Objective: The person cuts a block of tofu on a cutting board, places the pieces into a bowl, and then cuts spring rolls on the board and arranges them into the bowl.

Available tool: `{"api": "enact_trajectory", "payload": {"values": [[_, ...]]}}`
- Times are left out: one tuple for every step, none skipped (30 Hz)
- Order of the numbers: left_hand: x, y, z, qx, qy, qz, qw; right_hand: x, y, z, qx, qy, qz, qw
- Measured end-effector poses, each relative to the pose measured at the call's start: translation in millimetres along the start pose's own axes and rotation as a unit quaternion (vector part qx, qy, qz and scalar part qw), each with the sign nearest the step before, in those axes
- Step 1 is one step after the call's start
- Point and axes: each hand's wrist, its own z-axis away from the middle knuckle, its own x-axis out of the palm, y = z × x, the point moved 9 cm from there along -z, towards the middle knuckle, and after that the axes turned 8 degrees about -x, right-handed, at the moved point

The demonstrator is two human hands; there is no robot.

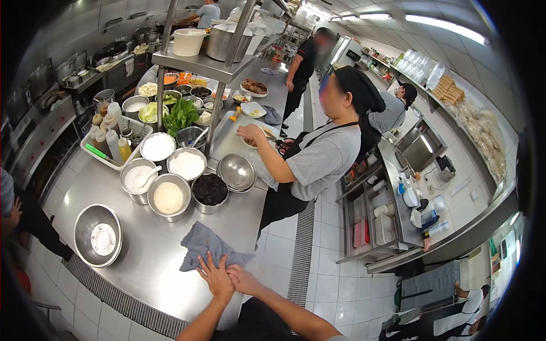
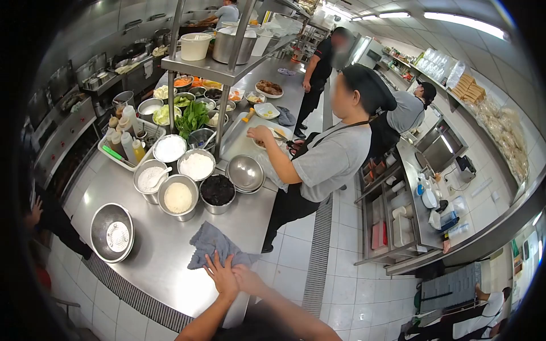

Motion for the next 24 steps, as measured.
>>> {"api": "enact_trajectory", "payload": {"values": [[-3, 3, 0, -0.003, -0.005, 0.006, 1.000, 1, -1, 0, 0.000, -0.001, -0.022, 1.000], [-8, 4, 0, -0.011, -0.006, 0.008, 1.000, 2, -2, 0, -0.012, 0.016, -0.021, 1.000], [-15, 8, 1, -0.018, -0.007, 0.011, 1.000, 2, -3, 1, -0.024, 0.032, -0.020, 0.999], [-18, 10, 2, -0.027, -0.008, 0.017, 0.999, 0, -3, 2, -0.035, 0.046, -0.016, 0.998], [-18, 11, 3, -0.025, -0.009, 0.019, 0.999, 3, 0, 5, -0.025, 0.044, -0.013, 0.999], [-18, 10, 2, -0.022, -0.010, 0.021, 0.999, 2, -4, 6, -0.014, 0.043, -0.010, 0.999], [-19, 11, 1, -0.019, -0.010, 0.022, 1.000, 0, -7, 6, -0.005, 0.042, -0.007, 0.999], [-18, 11, 2, -0.019, -0.016, 0.023, 0.999, -2, -10, 6, -0.015, 0.045, -0.008, 0.999], [-22, 13, 2, -0.018, -0.023, 0.024, 0.999, -4, -11, 7, -0.025, 0.048, -0.009, 0.998], [-24, 14, 4, -0.017, -0.031, 0.023, 0.999, -5, -13, 8, -0.034, 0.051, -0.011, 0.998], [-21, 13, 5, -0.007, -0.021, 0.019, 1.000, -5, -11, 9, -0.034, 0.052, -0.013, 0.998], [-15, 10, 4, 0.001, -0.012, 0.014, 1.000, -5, -8, 9, -0.033, 0.052, -0.015, 0.998], [-10, 7, 4, 0.009, -0.002, 0.009, 1.000, -3, -6, 10, -0.033, 0.052, -0.019, 0.998], [-12, 8, 5, 0.018, -0.002, 0.011, 1.000, -4, -11, 10, -0.036, 0.042, -0.027, 0.998], [-14, 9, 7, 0.025, -0.001, 0.013, 1.000, -8, -15, 11, -0.041, 0.031, -0.036, 0.998], [-18, 9, 9, 0.032, 0.003, 0.013, 0.999, -8, -21, 14, -0.049, 0.019, -0.047, 0.998], [-13, 4, 12, 0.031, 0.005, 0.008, 0.999, -3, -21, 19, -0.053, 0.009, -0.029, 0.998], [-4, 0, 11, 0.033, 0.016, 0.005, 0.999, 0, -20, 21, -0.065, 0.001, -0.008, 0.998], [1, -2, 7, 0.037, 0.027, 0.005, 0.999, 0, -15, 18, -0.077, -0.005, 0.017, 0.997], [1, -2, 6, 0.038, 0.008, 0.038, 0.999, 0, -17, 20, -0.062, -0.027, 0.015, 0.998], [0, -2, 8, 0.050, 0.013, 0.037, 0.998, 2, -15, 21, -0.052, -0.026, 0.022, 0.998], [-1, -1, 10, 0.062, 0.017, 0.037, 0.997, 6, -11, 24, -0.041, -0.025, 0.029, 0.998], [-1, 0, 10, 0.073, 0.019, 0.036, 0.996, 8, -3, 25, -0.027, -0.025, 0.035, 0.999], [-2, 2, 11, 0.077, 0.008, 0.037, 0.996, 9, -4, 26, -0.035, -0.029, 0.037, 0.998]]}}
